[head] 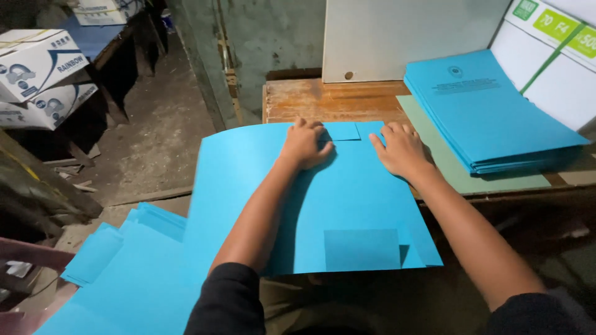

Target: Folding blue paper sheets into folders and stacking them on a wooden table.

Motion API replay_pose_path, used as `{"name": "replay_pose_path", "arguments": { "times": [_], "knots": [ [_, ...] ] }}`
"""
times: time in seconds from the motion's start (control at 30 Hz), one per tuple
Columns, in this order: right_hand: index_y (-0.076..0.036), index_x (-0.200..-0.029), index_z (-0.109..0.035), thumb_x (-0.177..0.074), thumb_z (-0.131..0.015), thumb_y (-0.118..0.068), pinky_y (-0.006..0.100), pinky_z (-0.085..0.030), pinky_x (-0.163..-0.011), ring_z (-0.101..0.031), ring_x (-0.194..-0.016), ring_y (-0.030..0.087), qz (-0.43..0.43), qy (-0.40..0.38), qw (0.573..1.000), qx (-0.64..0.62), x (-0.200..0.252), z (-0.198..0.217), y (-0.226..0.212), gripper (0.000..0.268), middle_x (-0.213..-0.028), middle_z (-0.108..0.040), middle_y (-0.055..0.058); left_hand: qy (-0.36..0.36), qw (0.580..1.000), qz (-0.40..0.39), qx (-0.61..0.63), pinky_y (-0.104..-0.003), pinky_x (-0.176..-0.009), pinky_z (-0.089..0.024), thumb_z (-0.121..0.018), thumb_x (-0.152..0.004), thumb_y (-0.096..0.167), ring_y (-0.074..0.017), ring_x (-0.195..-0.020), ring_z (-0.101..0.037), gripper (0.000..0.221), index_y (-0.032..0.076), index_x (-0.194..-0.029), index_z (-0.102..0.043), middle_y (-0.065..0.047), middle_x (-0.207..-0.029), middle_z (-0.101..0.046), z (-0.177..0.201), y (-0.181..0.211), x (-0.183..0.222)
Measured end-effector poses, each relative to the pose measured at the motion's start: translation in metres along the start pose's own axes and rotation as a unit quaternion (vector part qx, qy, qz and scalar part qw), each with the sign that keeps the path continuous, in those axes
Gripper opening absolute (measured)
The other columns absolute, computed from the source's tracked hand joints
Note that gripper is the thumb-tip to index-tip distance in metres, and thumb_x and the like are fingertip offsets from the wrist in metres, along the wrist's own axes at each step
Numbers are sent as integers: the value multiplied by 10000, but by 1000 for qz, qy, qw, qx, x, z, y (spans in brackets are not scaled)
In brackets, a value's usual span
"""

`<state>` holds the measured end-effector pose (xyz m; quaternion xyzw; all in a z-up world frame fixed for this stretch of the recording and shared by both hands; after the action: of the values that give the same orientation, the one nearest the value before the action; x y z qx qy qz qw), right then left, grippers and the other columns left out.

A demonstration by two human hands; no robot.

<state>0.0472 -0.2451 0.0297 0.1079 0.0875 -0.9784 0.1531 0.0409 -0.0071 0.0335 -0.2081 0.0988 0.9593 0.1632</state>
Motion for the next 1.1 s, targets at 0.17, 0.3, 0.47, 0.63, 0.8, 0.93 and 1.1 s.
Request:
{"name": "replay_pose_path", "arguments": {
  "times": [0.17,0.3,0.47,0.63,0.8,0.93,1.1],
  "knots": [
    [-37,-1475,-447,-1084,-243,-658,666,-154,-1221,-176,-1574,431,1,-62,998,-28,-4,31,-54,761,-1713,-221,209,-68,998,-5,10,-607,-1166,-350,-434,-938,618,-283,-1492,-405,515,208,-1214,-579,-26,-1527,-541,-13,1,-1],
    [-265,-1657,-244,-1015,-154,-803,666,69,-1257,-25,-1611,382,48,-142,988,-26,-9,23,-97,842,-1751,-128,109,-98,995,9,23,-615,-1189,-307,-412,-947,617,-213,-1494,-422,497,206,-1208,-510,-12,-1575,-494,-22,-1,-3],
    [-358,-1567,-447,-1016,-305,-765,707,6,-1240,-86,-1614,349,50,-88,994,-31,-13,16,-90,700,-1744,-193,100,-75,997,18,24,-650,-1168,-324,-396,-956,587,-239,-1483,-445,486,194,-1214,-518,-45,-1561,-508,-27,3,0],
    [-224,-1520,-565,-1013,-441,-720,710,47,-1227,-33,-1615,370,44,-6,997,-60,-3,42,-98,720,-1747,-167,171,-78,995,62,3,-794,-1131,-230,-383,-948,564,-255,-1505,-407,533,212,-1333,-494,-21,-1594,-468,8,15,11],
    [-264,-1558,-507,-929,-468,-832,686,45,-1245,57,-1598,407,-4,-43,997,-61,-5,33,-89,848,-1750,2,202,-118,988,100,-2,-861,-1107,-149,-343,-950,583,-238,-1561,-302,707,231,-1563,-363,14,-1652,-406,14,14,19],
    [-254,-1603,-429,-884,-377,-954,677,46,-1248,35,-1593,416,-32,-78,992,-92,-11,15,-73,1004,-1725,-20,255,-124,988,94,3,-850,-1114,-144,-358,-968,578,-243,-1565,-298,709,244,-1593,-355,17,-1658,-401,29,20,26],
    [-212,-1674,-261,-897,-310,-955,685,89,-1229,64,-1581,452,17,-86,992,-92,-6,28,-89,1076,-1714,8,279,-159,980,116,-14,-834,-1141,-108,-321,-956,672,-301,-1595,-193,798,247,-1631,-294,-72,-1697,-296,50,25,31]
  ]
}}
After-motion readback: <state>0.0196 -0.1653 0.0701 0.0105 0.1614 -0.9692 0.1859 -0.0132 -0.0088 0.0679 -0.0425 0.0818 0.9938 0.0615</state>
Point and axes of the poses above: each hand's wrist, its own x-axis away from the middle knuckle, its own z-axis out of the back of the hand, y = z × x, the point moved 9 cm from there along -x, towards the middle knuckle
